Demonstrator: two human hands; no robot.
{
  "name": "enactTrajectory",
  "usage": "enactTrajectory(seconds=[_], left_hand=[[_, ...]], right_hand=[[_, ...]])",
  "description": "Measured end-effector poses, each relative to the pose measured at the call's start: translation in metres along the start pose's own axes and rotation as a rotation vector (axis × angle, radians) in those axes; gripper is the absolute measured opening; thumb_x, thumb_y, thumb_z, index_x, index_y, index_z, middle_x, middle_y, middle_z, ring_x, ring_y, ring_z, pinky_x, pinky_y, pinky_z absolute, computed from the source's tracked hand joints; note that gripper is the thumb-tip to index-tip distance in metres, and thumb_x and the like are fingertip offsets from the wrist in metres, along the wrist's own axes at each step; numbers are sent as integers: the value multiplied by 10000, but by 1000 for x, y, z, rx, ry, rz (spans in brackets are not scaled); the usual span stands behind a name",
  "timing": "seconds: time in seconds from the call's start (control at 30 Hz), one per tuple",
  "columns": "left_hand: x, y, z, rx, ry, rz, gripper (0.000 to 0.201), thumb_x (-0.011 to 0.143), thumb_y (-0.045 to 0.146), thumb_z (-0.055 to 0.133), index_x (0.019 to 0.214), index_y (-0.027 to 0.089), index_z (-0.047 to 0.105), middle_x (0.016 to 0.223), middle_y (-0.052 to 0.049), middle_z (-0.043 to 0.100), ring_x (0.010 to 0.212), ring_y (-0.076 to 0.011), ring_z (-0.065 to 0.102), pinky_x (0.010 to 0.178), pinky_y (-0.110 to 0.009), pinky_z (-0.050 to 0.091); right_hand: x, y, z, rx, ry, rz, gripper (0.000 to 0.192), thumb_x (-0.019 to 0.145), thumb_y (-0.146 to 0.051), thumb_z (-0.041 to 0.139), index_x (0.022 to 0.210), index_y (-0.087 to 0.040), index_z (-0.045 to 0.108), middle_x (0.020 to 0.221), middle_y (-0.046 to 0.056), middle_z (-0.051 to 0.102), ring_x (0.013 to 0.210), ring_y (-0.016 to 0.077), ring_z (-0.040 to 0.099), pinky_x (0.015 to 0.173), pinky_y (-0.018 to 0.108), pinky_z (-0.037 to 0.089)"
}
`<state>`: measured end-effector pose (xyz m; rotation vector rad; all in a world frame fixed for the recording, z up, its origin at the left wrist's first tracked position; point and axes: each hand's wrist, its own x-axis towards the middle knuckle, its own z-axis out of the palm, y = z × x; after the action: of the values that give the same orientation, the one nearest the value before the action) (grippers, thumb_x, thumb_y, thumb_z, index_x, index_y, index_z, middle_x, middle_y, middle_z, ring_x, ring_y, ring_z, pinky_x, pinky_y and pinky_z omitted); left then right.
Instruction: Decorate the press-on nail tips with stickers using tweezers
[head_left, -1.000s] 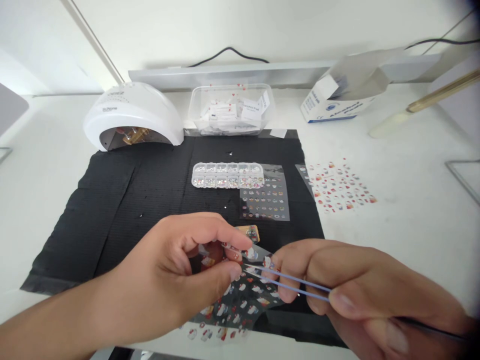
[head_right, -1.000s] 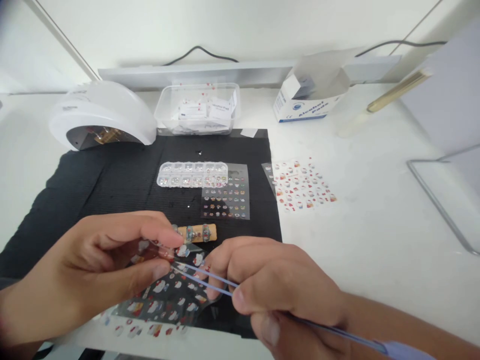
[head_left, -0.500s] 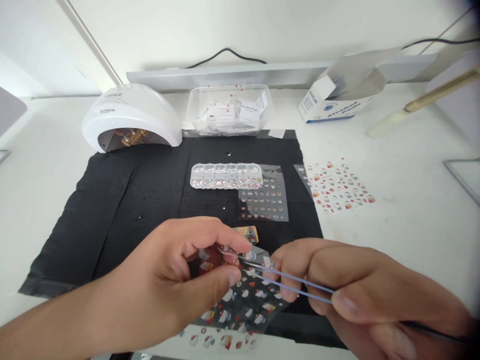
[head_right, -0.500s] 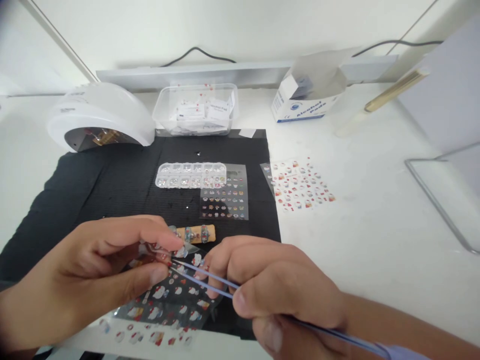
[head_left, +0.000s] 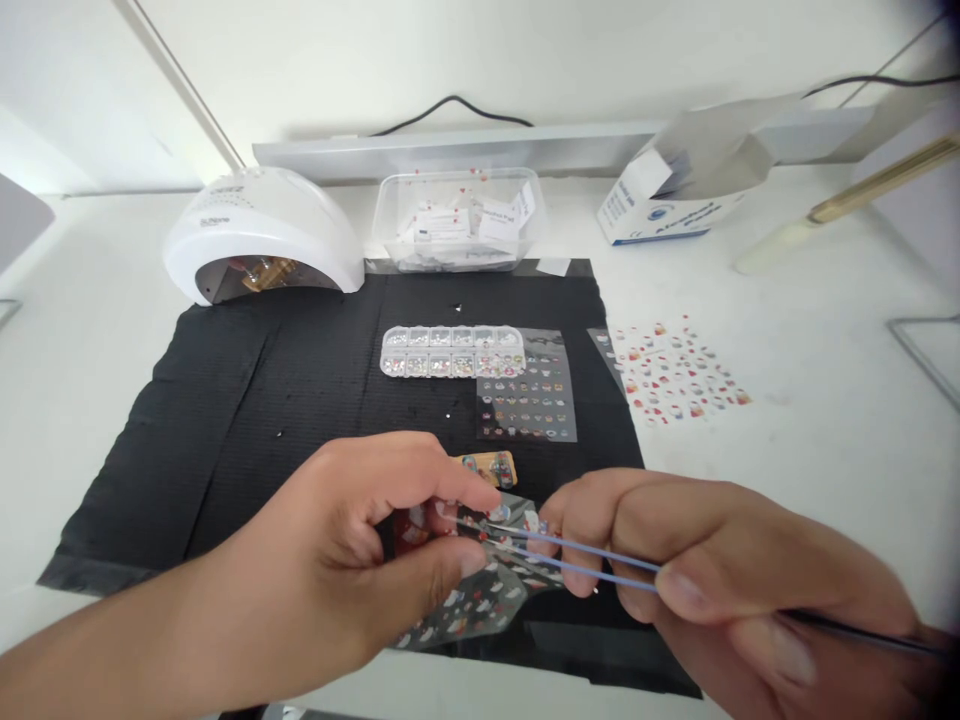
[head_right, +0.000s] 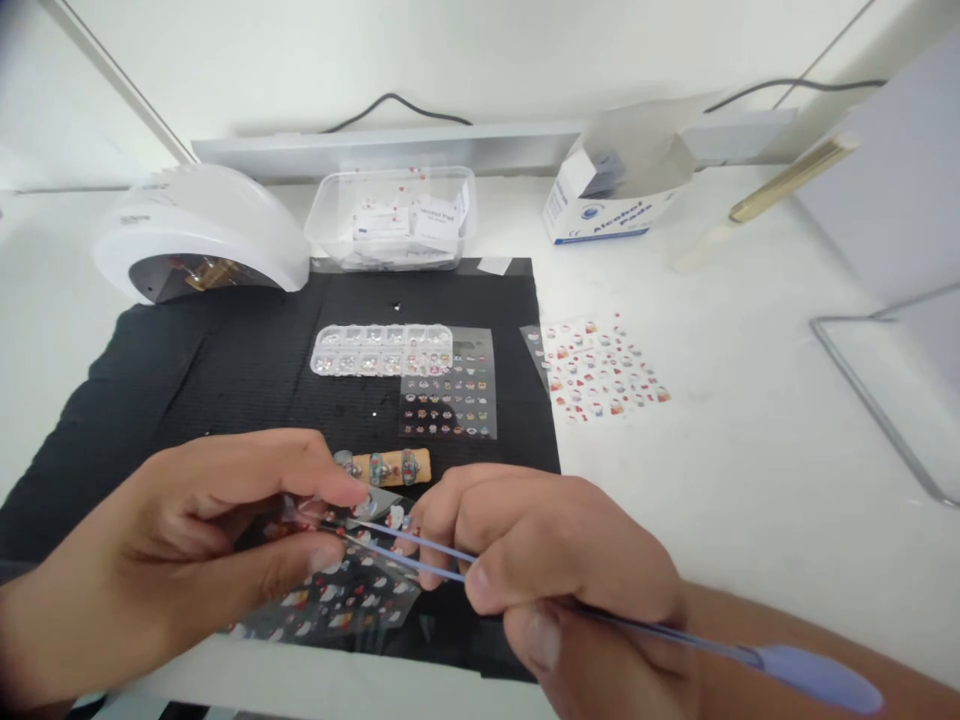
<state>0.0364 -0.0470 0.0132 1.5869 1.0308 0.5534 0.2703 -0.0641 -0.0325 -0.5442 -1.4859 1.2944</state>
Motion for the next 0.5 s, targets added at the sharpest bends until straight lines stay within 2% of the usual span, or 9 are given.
enactTrajectory(seconds=[0.27,0.5], left_hand=[[3,0,0,26,-3,28,158,847,90,650,929,216,699,737,57,576,600,-40,516,533,-115,443],[2,0,-1,33,-3,43,155,851,83,647,930,208,695,737,54,568,602,-38,513,531,-114,439]], right_hand=[[7,-1,4,108,24,38,258,948,-376,565,1066,-262,764,635,21,591,686,229,686,606,414,611],[2,-1,5,82,39,38,244,959,-352,548,1049,-264,756,629,12,598,674,221,697,610,410,611]])
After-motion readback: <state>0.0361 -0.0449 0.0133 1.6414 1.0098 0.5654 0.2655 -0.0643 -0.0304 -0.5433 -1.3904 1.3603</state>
